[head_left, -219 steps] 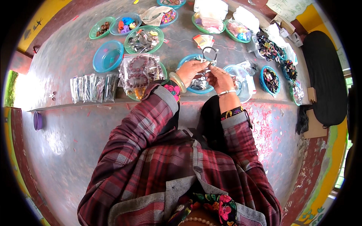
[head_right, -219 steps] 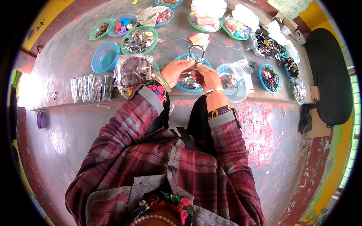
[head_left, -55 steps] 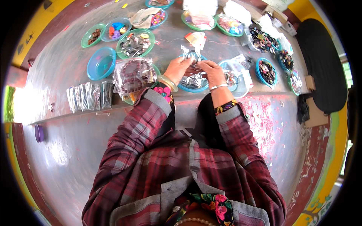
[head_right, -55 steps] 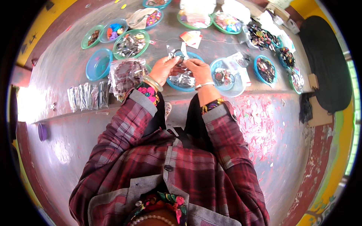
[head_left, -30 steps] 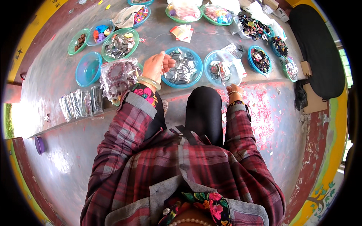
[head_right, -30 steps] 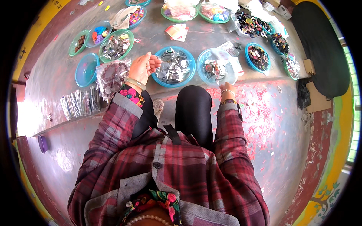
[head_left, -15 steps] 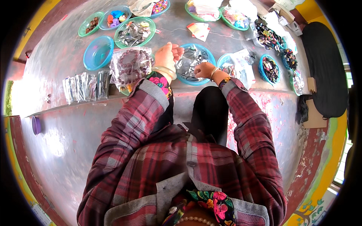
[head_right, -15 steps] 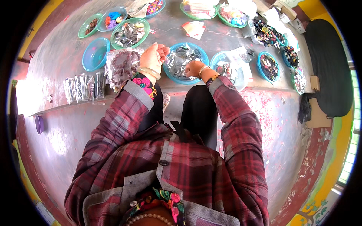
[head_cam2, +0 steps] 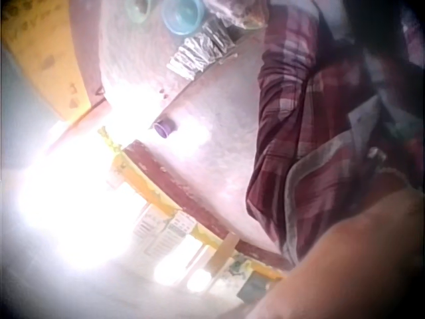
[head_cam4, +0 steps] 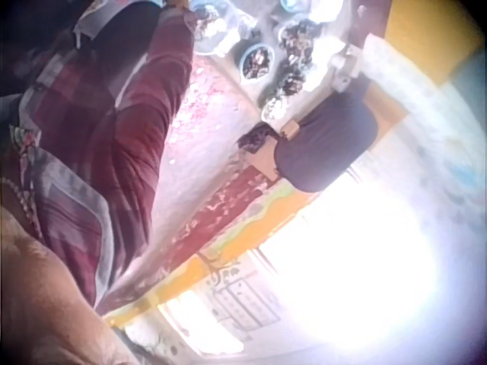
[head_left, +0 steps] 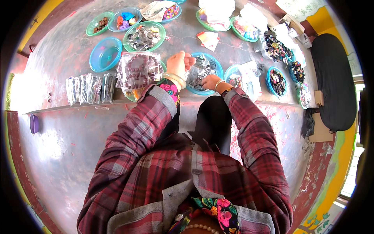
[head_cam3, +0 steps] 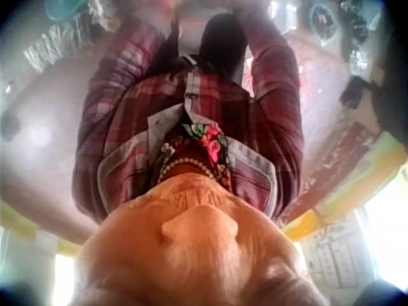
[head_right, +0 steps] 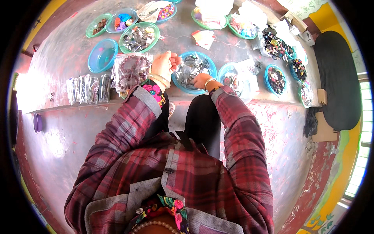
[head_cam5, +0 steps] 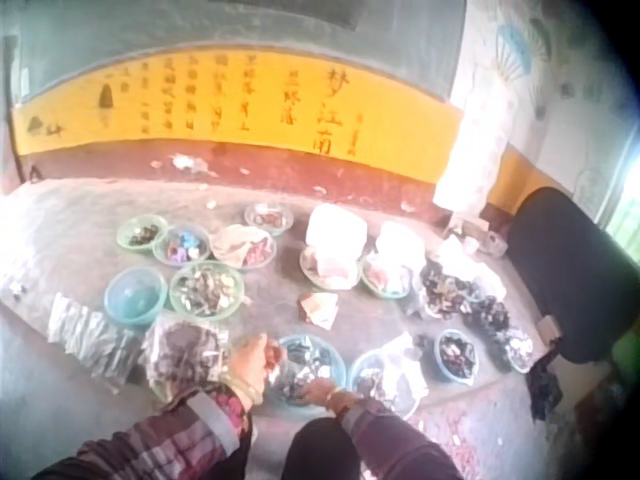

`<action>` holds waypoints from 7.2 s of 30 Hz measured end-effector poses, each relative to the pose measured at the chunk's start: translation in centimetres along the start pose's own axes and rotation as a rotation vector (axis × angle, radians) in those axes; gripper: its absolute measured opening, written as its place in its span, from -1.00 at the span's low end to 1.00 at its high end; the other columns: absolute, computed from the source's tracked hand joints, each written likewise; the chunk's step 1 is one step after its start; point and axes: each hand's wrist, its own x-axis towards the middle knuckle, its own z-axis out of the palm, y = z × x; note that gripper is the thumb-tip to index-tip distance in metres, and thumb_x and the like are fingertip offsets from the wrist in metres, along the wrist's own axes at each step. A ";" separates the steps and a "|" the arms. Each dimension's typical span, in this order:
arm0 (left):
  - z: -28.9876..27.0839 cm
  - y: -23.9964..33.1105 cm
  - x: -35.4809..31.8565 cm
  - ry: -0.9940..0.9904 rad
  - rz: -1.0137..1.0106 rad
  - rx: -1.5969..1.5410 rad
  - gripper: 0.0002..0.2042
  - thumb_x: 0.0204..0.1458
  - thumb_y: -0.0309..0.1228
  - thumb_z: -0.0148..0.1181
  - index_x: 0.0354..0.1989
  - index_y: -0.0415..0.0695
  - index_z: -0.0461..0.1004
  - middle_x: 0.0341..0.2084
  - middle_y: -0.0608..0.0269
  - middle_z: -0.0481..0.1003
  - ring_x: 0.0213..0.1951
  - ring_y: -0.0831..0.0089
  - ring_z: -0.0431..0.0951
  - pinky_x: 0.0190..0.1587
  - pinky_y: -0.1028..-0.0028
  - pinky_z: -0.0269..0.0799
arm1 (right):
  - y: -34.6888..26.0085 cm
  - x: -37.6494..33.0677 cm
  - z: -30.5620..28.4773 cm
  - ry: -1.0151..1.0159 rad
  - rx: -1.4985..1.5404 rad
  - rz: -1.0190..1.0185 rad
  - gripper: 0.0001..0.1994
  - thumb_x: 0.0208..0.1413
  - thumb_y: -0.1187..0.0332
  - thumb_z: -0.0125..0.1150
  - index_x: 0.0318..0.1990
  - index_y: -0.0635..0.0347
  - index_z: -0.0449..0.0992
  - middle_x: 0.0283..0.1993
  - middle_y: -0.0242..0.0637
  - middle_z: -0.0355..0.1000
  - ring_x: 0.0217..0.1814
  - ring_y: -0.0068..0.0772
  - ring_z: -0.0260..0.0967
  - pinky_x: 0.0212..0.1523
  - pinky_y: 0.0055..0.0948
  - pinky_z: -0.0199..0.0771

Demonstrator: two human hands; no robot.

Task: The person sits on the floor and sorts small hair accessories, such as hair ties and clips, from a blue bowl into clear plastic bags. They handle the items one by one, placing them into the bags and occasionally adjusting the bags on the floor.

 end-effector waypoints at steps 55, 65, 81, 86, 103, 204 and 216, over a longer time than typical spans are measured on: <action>1.2 1.2 -1.6 -0.363 -0.078 -0.288 -0.83 -0.04 -0.40 0.11 -0.37 -0.27 0.40 -0.40 0.14 0.45 -0.32 0.36 0.47 -0.30 0.43 0.39 | -13.8 -5.4 -9.3 0.475 1.426 0.153 -0.84 -0.06 0.40 0.18 -0.36 0.33 0.46 -0.48 -0.27 0.46 -0.52 -0.55 0.39 -0.51 -0.65 0.34; 1.3 1.3 -1.6 -0.335 0.009 -0.393 -0.84 -0.01 -0.41 0.08 -0.37 -0.28 0.39 -0.41 0.15 0.45 -0.24 0.29 0.47 -0.20 0.38 0.39 | -13.7 -5.8 -9.4 0.446 1.418 0.178 -0.84 -0.04 0.38 0.15 -0.37 0.30 0.48 -0.47 -0.29 0.46 -0.52 -0.52 0.41 -0.55 -0.64 0.31; 0.5 0.6 0.4 -0.169 0.063 -0.250 -0.62 0.08 -0.16 -0.13 -0.23 -0.29 0.36 -0.30 0.05 0.46 -0.22 0.34 0.44 -0.19 0.47 0.28 | -12.0 -7.3 -9.6 0.630 1.512 0.258 -0.87 -0.11 0.37 0.22 -0.43 0.25 0.48 -0.52 -0.31 0.45 -0.57 -0.57 0.38 -0.60 -0.68 0.26; -0.7 0.6 0.4 -0.124 0.000 -0.223 -0.62 0.02 -0.12 -0.03 -0.23 -0.24 0.35 -0.22 0.06 0.41 -0.14 0.33 0.38 -0.12 0.45 0.24 | -7.0 -10.5 -8.9 0.902 1.518 0.437 -0.87 -0.15 0.35 0.24 -0.52 0.18 0.45 -0.65 -0.48 0.27 -0.67 -0.66 0.18 -0.64 -0.67 0.18; 0.1 0.3 0.6 -0.077 -0.067 -0.219 -0.68 0.04 -0.15 -0.06 -0.34 -0.21 0.38 -0.39 0.13 0.46 -0.27 0.36 0.44 -0.22 0.46 0.26 | 9.6 -14.1 4.5 0.822 2.000 1.018 -0.83 -0.03 0.32 0.09 -0.49 0.25 0.39 -0.58 -0.26 0.40 -0.75 -0.54 0.23 -0.79 -0.68 0.23; 0.8 2.0 -1.1 -0.316 -0.046 -0.088 -0.70 -0.03 -0.16 0.10 -0.29 -0.15 0.40 -0.38 0.22 0.45 -0.30 0.46 0.43 -0.24 0.50 0.31 | -12.2 -3.6 -10.2 0.887 1.708 0.200 -0.88 -0.10 0.39 0.22 -0.43 0.26 0.50 -0.55 -0.30 0.43 -0.52 -0.50 0.38 -0.51 -0.58 0.29; 1.2 1.1 -1.2 -0.453 0.007 0.230 -0.79 -0.08 -0.30 0.18 -0.41 -0.21 0.44 -0.51 0.27 0.47 -0.40 0.55 0.45 -0.25 0.57 0.32 | -11.6 -3.6 -10.2 0.996 1.883 0.214 -0.89 -0.11 0.41 0.23 -0.43 0.23 0.47 -0.52 -0.35 0.42 -0.53 -0.50 0.36 -0.54 -0.59 0.25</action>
